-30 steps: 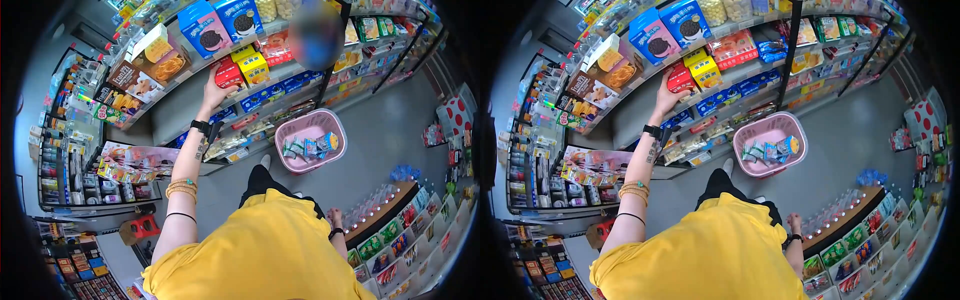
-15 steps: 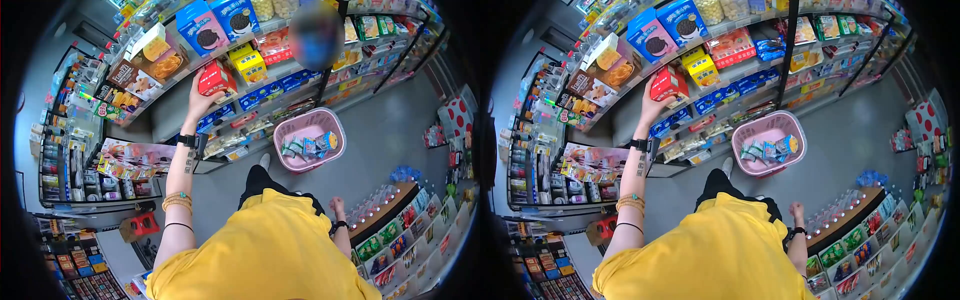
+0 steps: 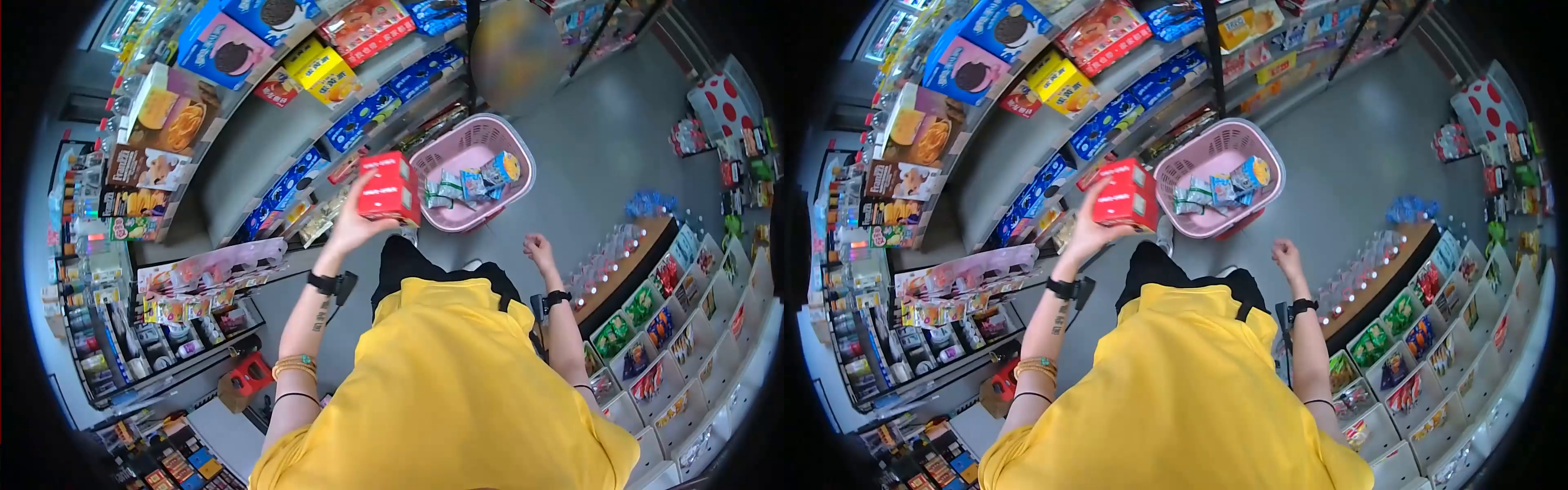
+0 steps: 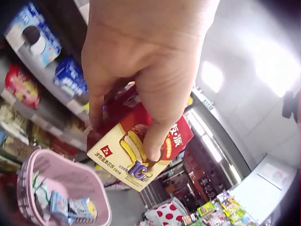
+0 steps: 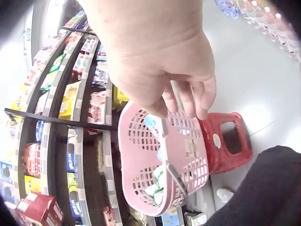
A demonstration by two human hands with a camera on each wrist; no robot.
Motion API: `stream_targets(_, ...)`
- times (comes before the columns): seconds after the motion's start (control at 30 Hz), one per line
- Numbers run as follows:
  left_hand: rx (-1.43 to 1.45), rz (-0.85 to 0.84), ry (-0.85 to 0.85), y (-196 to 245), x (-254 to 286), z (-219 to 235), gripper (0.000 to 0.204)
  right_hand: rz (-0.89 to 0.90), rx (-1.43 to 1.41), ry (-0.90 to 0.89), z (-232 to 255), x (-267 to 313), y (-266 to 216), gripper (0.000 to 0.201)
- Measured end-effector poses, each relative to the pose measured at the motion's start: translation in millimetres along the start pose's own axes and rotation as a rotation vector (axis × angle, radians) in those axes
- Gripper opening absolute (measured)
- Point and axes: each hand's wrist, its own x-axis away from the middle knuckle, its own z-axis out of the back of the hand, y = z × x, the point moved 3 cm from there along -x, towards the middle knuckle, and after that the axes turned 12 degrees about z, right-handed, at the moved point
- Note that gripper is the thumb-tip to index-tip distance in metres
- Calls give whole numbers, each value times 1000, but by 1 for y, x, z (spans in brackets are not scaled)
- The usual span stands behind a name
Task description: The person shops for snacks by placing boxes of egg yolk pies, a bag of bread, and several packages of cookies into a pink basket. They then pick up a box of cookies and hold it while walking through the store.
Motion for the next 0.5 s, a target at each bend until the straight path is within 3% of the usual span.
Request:
stream_targets(0.1,56,84,-153,-52,-23,-49,100,-124,56,-21,19,26,84,22)
stream_targets(0.17,-75,42,-159,-81,-41,-75,100,-164,35,-3,33,62,137,19)
stream_targets(0.3,-214,-22,-134,-109,-78,-110,101,-427,18,129,44,159,164,20)
stream_targets(0.43,-120,-25,-147,-142,-118,-140,95,-499,-64,243,46,240,203,16)
stream_targets(0.5,-199,-174,-147,-143,-138,-152,97,-510,46,289,40,267,199,15)
